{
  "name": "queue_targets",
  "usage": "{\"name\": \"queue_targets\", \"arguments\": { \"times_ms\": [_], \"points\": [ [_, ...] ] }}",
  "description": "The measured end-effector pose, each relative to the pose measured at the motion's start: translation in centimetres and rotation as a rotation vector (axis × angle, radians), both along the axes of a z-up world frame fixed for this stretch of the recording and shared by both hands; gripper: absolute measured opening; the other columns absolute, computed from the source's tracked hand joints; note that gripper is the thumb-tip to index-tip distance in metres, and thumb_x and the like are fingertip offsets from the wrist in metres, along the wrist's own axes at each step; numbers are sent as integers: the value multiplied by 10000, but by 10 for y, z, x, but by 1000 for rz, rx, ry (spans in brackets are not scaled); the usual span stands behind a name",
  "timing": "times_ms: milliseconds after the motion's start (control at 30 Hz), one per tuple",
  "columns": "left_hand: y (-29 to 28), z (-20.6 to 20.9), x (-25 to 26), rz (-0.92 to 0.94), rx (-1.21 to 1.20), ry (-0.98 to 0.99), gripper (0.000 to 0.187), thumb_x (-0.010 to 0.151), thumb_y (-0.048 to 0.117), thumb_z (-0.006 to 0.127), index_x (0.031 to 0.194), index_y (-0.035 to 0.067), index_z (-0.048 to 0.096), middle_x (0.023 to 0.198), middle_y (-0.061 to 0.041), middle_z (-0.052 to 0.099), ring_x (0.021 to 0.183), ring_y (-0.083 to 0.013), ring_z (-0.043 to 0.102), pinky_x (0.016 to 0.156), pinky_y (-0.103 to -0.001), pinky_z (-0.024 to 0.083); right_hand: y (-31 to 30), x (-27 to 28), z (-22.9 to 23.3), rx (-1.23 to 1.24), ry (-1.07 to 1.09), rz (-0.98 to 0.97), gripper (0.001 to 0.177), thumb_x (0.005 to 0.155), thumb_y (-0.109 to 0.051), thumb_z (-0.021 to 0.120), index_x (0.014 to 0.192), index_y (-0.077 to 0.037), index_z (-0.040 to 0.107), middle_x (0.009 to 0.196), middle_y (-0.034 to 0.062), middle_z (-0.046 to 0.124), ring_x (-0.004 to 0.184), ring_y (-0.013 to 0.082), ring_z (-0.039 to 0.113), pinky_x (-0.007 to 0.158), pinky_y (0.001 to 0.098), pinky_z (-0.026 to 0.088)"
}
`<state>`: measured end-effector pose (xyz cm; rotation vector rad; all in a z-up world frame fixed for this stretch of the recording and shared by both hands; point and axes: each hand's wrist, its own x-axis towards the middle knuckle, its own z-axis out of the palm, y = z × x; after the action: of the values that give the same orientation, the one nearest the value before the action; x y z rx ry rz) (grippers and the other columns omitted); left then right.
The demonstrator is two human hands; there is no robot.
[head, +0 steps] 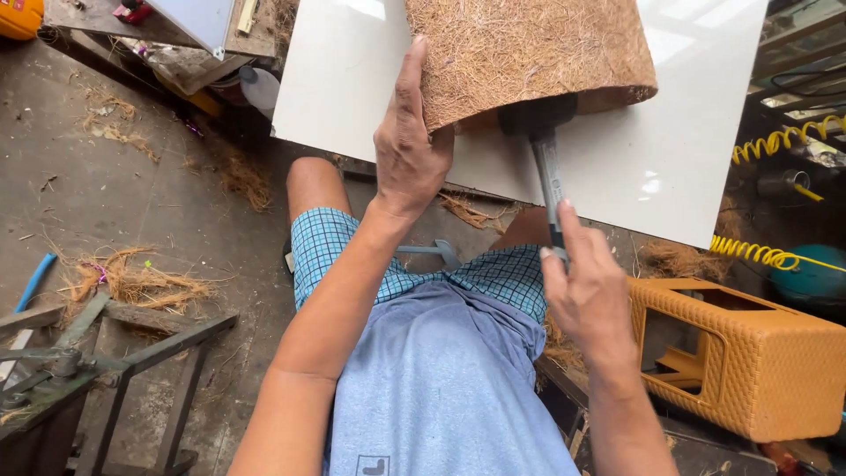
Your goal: A person shapes a sheet of coconut fiber into a conical pot by wrapping it around a mold and hammering it with a mallet.
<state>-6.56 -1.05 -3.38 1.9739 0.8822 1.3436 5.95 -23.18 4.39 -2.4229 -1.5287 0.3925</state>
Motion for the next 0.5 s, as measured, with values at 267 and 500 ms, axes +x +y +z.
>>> {"name": "queue_targets", "arguments": {
  "times_ms": [267,500],
  "points": [
    [-3,4,0,40,14,27,656,1096,302,647,1572,130,229,1589,-96,424,1466,-318,543,1146,-367,611,-5,8,4,77,-25,22,600,1006,-141,530,1566,-85,323,902,108,523,611,184,457,489,337,474],
    [1,6,0,13,-1,23,676,1093,215,674,1581,153,210,1602,-103,414,1479,-326,533,1150,-374,613,0,17,14,-167,53,-222,666,1004,-232,510,1617,-147,266,934,92,489,690,191,478,638,366,533]
  ]
}}
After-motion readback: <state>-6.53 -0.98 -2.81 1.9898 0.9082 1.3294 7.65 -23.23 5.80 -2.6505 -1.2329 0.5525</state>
